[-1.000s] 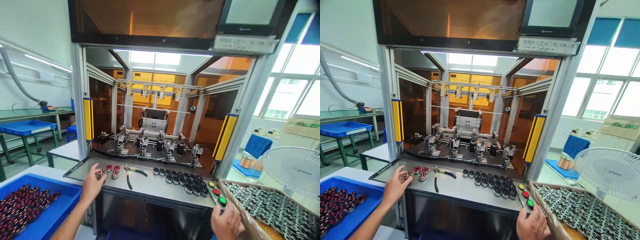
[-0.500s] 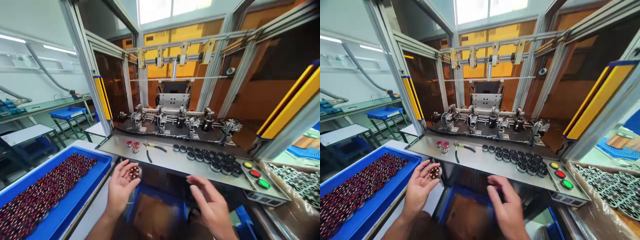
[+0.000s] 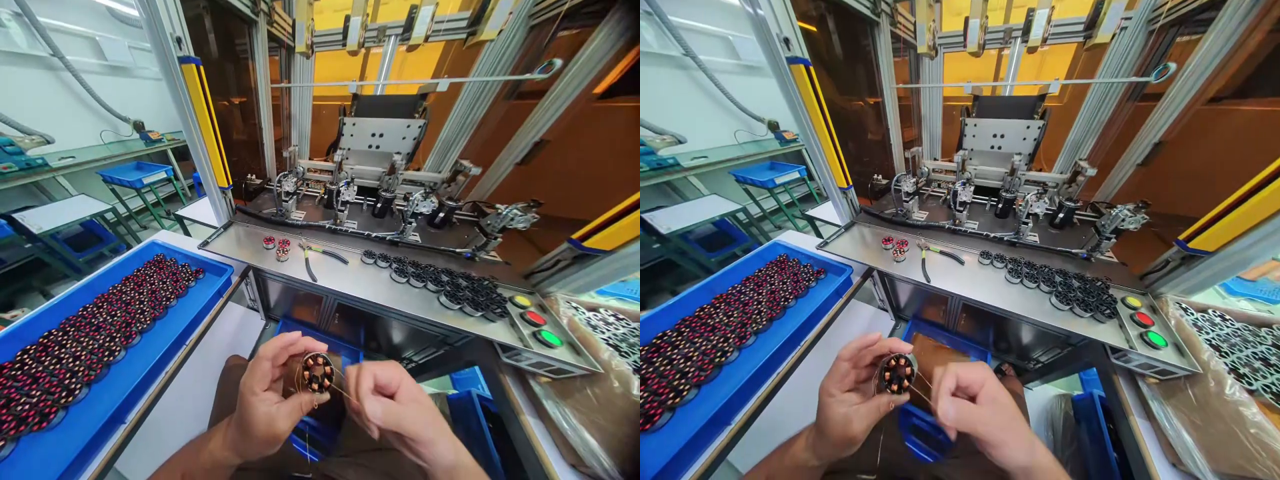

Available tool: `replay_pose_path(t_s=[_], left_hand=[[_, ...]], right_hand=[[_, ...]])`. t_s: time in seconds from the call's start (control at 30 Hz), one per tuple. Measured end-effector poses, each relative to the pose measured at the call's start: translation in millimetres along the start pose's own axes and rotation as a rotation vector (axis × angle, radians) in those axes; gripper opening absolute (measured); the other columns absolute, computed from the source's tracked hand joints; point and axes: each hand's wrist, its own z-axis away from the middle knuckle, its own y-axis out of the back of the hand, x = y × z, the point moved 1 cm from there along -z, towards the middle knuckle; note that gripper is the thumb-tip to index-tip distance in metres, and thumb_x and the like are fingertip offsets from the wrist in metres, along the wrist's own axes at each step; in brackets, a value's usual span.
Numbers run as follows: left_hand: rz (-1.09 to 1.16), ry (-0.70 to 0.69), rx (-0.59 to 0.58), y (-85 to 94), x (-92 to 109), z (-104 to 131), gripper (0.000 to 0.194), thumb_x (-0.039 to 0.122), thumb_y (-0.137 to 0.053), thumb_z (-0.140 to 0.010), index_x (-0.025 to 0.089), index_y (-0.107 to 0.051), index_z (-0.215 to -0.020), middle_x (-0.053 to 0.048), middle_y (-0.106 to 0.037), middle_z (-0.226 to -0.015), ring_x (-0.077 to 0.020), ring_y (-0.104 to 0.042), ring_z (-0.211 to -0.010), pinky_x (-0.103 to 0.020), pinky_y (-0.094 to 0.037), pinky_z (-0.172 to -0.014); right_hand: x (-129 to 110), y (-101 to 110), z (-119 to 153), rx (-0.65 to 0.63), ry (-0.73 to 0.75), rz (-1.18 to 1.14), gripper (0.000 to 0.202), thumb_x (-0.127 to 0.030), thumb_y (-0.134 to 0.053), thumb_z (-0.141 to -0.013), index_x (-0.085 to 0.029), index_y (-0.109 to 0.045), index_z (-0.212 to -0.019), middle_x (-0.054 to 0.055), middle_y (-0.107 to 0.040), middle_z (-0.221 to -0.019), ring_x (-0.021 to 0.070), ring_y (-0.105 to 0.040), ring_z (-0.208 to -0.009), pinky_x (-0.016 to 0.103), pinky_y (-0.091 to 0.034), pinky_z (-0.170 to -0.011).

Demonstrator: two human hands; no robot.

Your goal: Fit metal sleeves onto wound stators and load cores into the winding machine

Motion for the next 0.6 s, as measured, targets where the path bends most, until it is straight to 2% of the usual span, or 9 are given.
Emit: replay_pose_path(t_s=[0.07,0.13,0.2,0.27,0.4,0.5,0.6], left_hand=[[0.069,0.043,-0.023,-0.1,3,0,0.074,-0.002,-0.075,-0.075,0.034,-0.051,-0.135,-0.005,-0.072,-0.118,-0.0158,-0.073,-0.098,-0.022,-0.060,-0.086],[0.071,0.028,-0.046,0.2,3,1,0.075,-0.002,-0.074,-0.075,0.035,-0.050,-0.136,-0.005,-0.071,-0.119,-0.0163,-0.072,-0.100,-0.024,-0.060,-0.087],[0.019,-0.017,-0.055,-0.5,0,2,0.076,-0.002,-0.073,-0.075,0.036,-0.049,-0.137,-0.005,-0.071,-0.119,-0.0168,-0.071,-0.101,-0.025,-0.060,-0.088],[-0.042,-0.061,-0.057,-2.8,-3,2,0.077,-0.003,-0.072,-0.076,0.035,-0.048,-0.138,-0.005,-0.071,-0.117,-0.0176,-0.070,-0.100,-0.026,-0.060,-0.086],[-0.107,-0.076,-0.045,-7.5,-8,2,0.078,-0.003,-0.073,-0.075,0.034,-0.048,-0.139,-0.005,-0.072,-0.114,-0.0185,-0.070,-0.101,-0.027,-0.060,-0.084],[-0.110,-0.046,-0.038,-7.3,-8,1,0.081,-0.004,-0.075,-0.073,0.035,-0.047,-0.139,-0.003,-0.072,-0.113,-0.0170,-0.070,-0.097,-0.026,-0.060,-0.085],[-0.036,0.056,-0.046,-6.2,-8,0,0.081,-0.001,-0.077,-0.072,0.035,-0.047,-0.138,-0.002,-0.072,-0.113,-0.0143,-0.070,-0.093,-0.022,-0.059,-0.083]], right_hand=[[7,12,7,-0.073,-0.045,-0.012,0.038,-0.040,-0.081,-0.076,-0.015,-0.058,-0.058,-0.002,-0.052,-0.055,0.0074,-0.042,-0.052,0.023,-0.029,-0.054],[19,15,12,-0.050,-0.093,-0.015,0.032,-0.036,-0.084,-0.073,-0.013,-0.064,-0.061,-0.001,-0.058,-0.058,0.0077,-0.046,-0.055,0.022,-0.030,-0.054],[33,7,14,0.008,-0.132,-0.061,0.031,-0.040,-0.084,-0.071,-0.013,-0.068,-0.072,0.001,-0.063,-0.063,0.0081,-0.051,-0.056,0.021,-0.035,-0.055],[45,-10,12,0.061,-0.149,-0.126,0.039,-0.047,-0.086,-0.066,-0.014,-0.069,-0.079,0.001,-0.067,-0.066,0.0089,-0.055,-0.056,0.021,-0.040,-0.056],[57,-38,9,0.164,-0.148,-0.307,0.039,-0.043,-0.089,-0.062,-0.013,-0.065,-0.070,0.001,-0.065,-0.056,0.0071,-0.054,-0.045,0.018,-0.043,-0.048],[61,-41,13,0.184,-0.159,-0.355,0.035,-0.038,-0.088,-0.066,-0.013,-0.063,-0.066,-0.002,-0.061,-0.049,0.0035,-0.048,-0.037,0.013,-0.038,-0.040],[64,-34,21,0.147,-0.178,-0.339,0.030,-0.034,-0.088,-0.067,-0.013,-0.066,-0.066,-0.002,-0.062,-0.050,0.0036,-0.051,-0.035,0.012,-0.037,-0.036]])
